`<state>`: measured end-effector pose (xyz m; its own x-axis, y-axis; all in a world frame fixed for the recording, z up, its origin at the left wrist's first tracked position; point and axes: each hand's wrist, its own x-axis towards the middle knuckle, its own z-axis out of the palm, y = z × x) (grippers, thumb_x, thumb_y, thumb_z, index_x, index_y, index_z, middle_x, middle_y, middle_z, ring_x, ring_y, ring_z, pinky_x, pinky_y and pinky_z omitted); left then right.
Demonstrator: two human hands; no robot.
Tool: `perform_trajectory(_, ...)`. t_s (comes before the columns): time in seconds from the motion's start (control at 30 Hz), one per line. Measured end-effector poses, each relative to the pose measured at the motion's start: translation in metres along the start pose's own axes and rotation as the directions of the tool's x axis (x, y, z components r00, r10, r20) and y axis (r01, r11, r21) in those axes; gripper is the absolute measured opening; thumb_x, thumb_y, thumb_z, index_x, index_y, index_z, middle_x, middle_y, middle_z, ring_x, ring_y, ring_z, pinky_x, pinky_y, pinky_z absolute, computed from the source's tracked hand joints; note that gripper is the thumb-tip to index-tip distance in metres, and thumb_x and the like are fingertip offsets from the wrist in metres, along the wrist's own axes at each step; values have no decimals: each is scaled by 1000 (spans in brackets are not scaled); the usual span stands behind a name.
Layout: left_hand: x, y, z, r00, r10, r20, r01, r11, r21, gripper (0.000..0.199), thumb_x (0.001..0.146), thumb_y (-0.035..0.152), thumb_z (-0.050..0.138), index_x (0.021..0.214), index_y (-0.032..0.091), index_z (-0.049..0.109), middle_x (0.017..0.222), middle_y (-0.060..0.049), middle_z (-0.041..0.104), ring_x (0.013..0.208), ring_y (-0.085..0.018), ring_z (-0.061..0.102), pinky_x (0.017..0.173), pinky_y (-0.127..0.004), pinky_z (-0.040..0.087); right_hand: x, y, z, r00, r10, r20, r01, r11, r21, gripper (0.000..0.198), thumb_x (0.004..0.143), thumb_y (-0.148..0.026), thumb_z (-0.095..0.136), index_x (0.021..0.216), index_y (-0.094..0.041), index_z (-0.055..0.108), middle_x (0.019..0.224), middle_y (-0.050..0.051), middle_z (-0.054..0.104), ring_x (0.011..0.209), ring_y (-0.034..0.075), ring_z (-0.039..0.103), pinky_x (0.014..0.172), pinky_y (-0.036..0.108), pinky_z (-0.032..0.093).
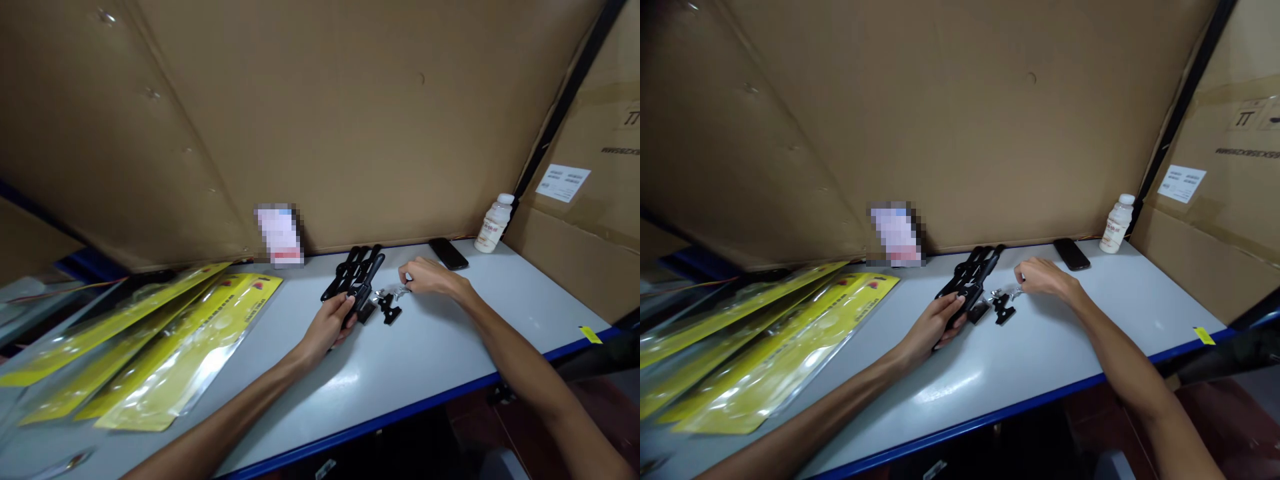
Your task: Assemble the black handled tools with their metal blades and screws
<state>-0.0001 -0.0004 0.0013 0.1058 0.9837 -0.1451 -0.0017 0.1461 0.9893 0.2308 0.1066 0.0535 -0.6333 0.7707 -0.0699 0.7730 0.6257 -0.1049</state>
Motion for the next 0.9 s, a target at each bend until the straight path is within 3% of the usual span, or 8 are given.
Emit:
perform_trajectory(0.47,-4,2,1,999,21,23,-21,1000,0,41,80,56,63,75,23,39,52,10,42,33,-3,26,29,-15,18,0,6,-2,997,61,-49,-62,998,-32,19,82,-20,57,91,-18,73,83,10,67,77,19,56,59,29,27)
perform_trajectory(0.67,-3,1,1,1000,16,19,-15,999,-30,39,81,54,62,76,23,37,52,10,42,33,-4,27,29,-15,17,2,3,2,999,-52,4,52,996,75,16,81,-21,61,93,-21,72,71,3,63,69,16,52,62,27,30)
perform_trajectory(0.8,-2,-1,1,1000,16,16,-16,999,-34,38,83,53,61,76,24,38,53,10,43,33,-4,27,29,-15,18,-1,-5,4,990,-138,-1,136,979,154,25,80,-20,64,104,-23,69,74,1,64,73,16,53,64,25,33)
perform_trajectory(0.9,-2,-2,1,1000,16,18,-15,999,-41,36,85,51,59,76,23,38,53,10,42,33,-4,26,29,-16,17,-2,-9,7,989,-142,47,131,973,192,28,78,-17,66,105,-24,68,78,0,65,72,15,53,63,24,33)
